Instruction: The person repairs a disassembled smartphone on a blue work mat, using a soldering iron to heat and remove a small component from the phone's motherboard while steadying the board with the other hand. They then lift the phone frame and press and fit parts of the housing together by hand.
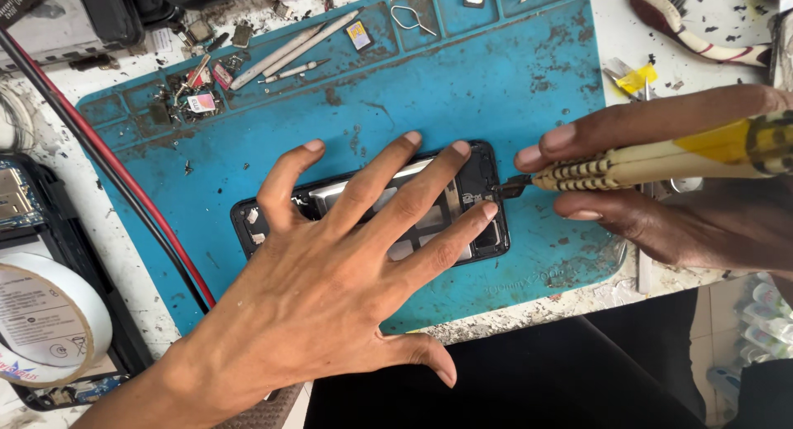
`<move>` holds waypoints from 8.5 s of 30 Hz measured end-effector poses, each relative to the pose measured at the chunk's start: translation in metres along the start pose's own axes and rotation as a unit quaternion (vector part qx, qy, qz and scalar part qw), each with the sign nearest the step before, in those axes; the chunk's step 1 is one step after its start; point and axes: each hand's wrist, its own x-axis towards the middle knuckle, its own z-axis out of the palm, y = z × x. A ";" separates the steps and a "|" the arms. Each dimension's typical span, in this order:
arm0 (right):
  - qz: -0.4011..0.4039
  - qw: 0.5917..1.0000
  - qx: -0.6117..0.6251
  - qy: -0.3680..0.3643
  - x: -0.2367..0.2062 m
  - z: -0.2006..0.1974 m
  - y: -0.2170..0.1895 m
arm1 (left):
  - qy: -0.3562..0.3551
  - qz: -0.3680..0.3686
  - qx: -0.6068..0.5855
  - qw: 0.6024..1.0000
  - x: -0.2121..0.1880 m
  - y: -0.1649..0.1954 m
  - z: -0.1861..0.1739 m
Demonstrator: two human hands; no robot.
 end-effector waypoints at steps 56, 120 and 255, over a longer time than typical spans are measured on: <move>-0.331 0.902 -0.067 -0.269 0.124 -0.038 -0.011 | 0.035 0.010 0.048 0.998 0.004 -0.020 -0.021; -0.212 0.965 -0.131 0.086 0.017 0.011 -0.003 | 0.165 -0.112 -0.313 0.929 0.009 -0.021 -0.035; -0.212 0.976 0.032 -0.032 0.022 0.041 0.011 | 0.142 -0.157 0.233 0.949 -0.080 -0.035 -0.071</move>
